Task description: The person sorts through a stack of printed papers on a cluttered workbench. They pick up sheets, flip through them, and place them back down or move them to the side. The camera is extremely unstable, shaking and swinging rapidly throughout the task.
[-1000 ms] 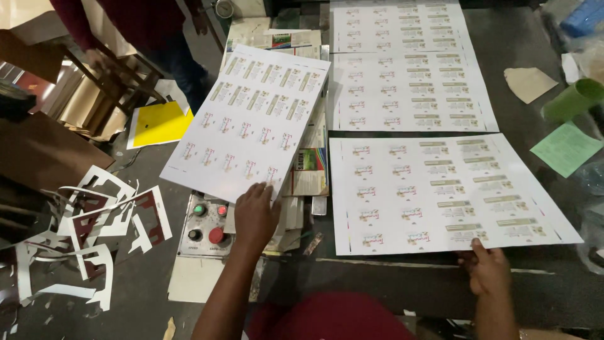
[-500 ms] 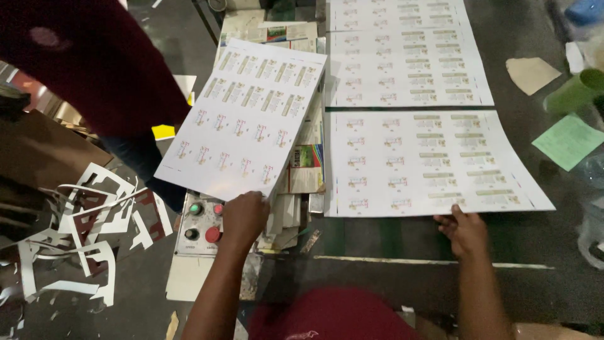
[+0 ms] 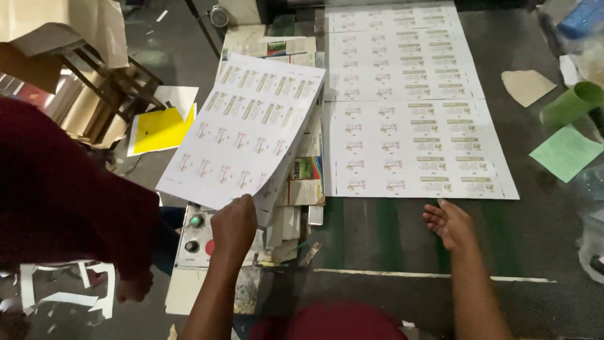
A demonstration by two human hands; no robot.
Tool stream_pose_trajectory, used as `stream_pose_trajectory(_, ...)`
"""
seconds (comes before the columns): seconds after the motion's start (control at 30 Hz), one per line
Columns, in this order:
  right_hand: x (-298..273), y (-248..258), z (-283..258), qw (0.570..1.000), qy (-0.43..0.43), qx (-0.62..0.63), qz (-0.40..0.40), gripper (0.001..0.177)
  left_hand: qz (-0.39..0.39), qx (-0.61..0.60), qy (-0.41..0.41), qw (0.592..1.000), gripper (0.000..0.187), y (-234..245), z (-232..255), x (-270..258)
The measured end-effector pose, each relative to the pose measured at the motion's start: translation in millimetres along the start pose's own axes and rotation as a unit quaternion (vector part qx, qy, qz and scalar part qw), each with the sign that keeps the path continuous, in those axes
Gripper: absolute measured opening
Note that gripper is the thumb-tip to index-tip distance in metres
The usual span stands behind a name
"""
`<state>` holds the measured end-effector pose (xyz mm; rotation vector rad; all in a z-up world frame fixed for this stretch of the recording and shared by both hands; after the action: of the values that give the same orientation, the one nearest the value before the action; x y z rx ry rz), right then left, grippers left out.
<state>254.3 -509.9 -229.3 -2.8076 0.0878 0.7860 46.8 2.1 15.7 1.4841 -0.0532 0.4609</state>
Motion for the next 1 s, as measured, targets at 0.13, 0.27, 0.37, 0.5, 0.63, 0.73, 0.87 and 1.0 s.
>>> stream_pose_trajectory(0.13, -15.6, -11.5, 16.6, 0.999, 0.013, -0.016, -0.039, 0.033, 0.055, -0.067, -0.06, 0.994, 0.007, 30.9, 22.3, -8.4)
stream_pose_trajectory(0.27, -58.2, -70.0, 18.0, 0.995, 0.016, -0.055, -0.087, 0.039, 0.048, -0.183, -0.104, 0.976, 0.007, 45.0, 51.3, -29.6)
stream_pose_trajectory(0.37, -79.1, -121.5, 25.8, 0.98, -0.006, -0.124, -0.153, 0.044, -0.162, -0.198, -0.099, 0.962, 0.009, 20.9, 68.1, -49.5)
stream_pose_trajectory(0.5, -101.6, -181.4, 24.5, 0.96, -0.046, -0.114, -0.252, 0.043, -0.318, -0.254, -0.183, 0.895, 0.012, 48.4, 96.0, -75.1)
stream_pose_trajectory(0.63, -80.0, -198.7, 29.4, 0.957, -0.045, -0.056, -0.282, 0.036, -0.414, -0.32, -0.187, 0.831, 0.017, 39.5, 89.9, -100.8)
stream_pose_trajectory(0.73, -69.3, -191.1, 23.4, 0.958, -0.018, -0.098, -0.268, 0.027, -0.456, -0.283, -0.201, 0.82, 0.022, 34.2, 83.4, -110.8)
stream_pose_trajectory(0.87, -67.8, -161.4, 23.9, 0.952, 0.009, -0.138, -0.274, 0.026, -0.462, -0.286, -0.18, 0.82, 0.032, 48.9, 81.8, -102.1)
stream_pose_trajectory(1.0, -72.7, -102.7, 18.6, 0.98, 0.038, -0.099, -0.168, 0.025, -0.428, -0.277, -0.091, 0.855, 0.041, 37.2, 65.2, -84.9)
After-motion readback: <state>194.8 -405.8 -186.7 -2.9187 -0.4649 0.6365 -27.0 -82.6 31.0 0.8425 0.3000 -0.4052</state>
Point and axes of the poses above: each hand's wrist, its own x-axis towards the middle knuckle, its own y-axis out of the back of the hand, z = x × y, the point moved 7 cm from there along x, towards the middle knuckle, and after that the axes turned 1 degree about -z, right-handed, at the moved point
